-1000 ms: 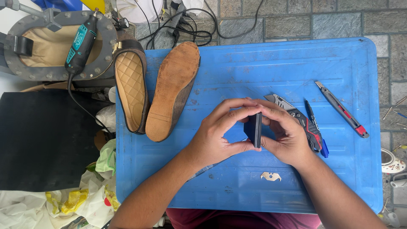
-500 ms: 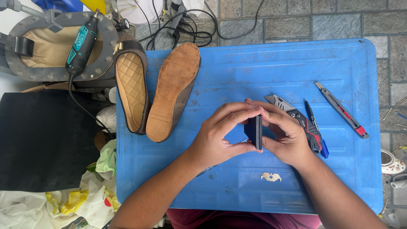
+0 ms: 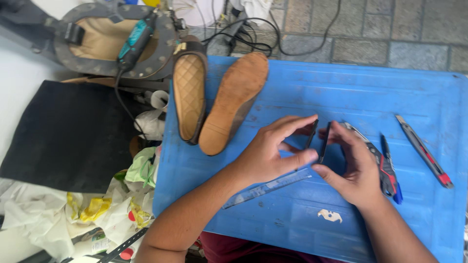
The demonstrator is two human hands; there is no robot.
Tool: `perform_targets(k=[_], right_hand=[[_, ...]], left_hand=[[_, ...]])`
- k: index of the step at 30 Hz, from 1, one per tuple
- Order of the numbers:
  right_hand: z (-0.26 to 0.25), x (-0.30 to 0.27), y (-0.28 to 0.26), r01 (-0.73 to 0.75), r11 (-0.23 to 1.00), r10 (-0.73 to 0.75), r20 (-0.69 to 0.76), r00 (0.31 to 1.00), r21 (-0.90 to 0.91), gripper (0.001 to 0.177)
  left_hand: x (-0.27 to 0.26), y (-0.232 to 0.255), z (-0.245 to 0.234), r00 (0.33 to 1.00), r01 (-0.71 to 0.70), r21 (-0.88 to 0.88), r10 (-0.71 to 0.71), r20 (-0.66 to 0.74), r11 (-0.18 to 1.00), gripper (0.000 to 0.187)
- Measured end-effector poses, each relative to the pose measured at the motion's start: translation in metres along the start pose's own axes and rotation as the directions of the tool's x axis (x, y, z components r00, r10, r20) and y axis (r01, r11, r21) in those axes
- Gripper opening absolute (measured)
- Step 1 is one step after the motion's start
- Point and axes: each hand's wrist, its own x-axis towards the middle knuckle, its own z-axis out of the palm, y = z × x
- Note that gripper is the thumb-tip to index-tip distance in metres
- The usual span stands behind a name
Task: The person measures and cuts a black rubber heel piece using a ruler and utility knife, then grinds its edges with a rotary tool. The shoe is held and inspected throughout the process.
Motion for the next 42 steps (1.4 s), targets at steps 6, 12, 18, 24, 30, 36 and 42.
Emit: perform_targets(k=[6,12,18,24,30,36,42], right_hand=[[0.011,0.01,-0.023,-0.068,0.817,0.056,-0.037,0.998,-0.573,0.088],[0.031,0.01,-0.025,-0.01,0.536,-0.002,-0.014,1.0,-0.844,0.075],[0.034,0.013,-0.01,-0.087,0.334,0.084,-0.063,0.994,-0.939,0.092],[0.03,0.009,0.016,-0.138,0.334,0.058,-0.126,0.99,-0.932,0.091],[0.022,0.023,0.013,-0.157,0.345,0.069,-0.142,0.987,-0.925,0.069],[0.077,0.024,-0.041,-0.279,0.844,0.262,-0.102,0.96,-0.458,0.03],[0.183,0.056,-0.084,-0.506,0.718,0.24,0.512,0.825,0.479,0.063]], left_hand=[[-0.013,0.0,-0.019,0.988,0.005,0.55,0.079,-0.129,0.835,0.044],[-0.052,0.035,-0.048,0.927,-0.03,0.743,0.297,-0.23,0.668,0.026],[-0.031,-0.011,-0.234,0.698,0.494,0.672,0.209,-0.685,0.552,0.014],[0.012,-0.141,-0.36,0.576,0.795,0.598,0.184,-0.797,0.101,0.09],[0.017,-0.172,-0.391,0.531,0.846,0.506,-0.173,-0.83,0.169,0.059],[-0.061,-0.099,-0.31,0.648,0.691,0.642,0.108,-0.754,0.332,0.057],[-0.147,0.029,-0.167,0.591,0.549,0.678,0.347,-0.728,0.489,0.059]])
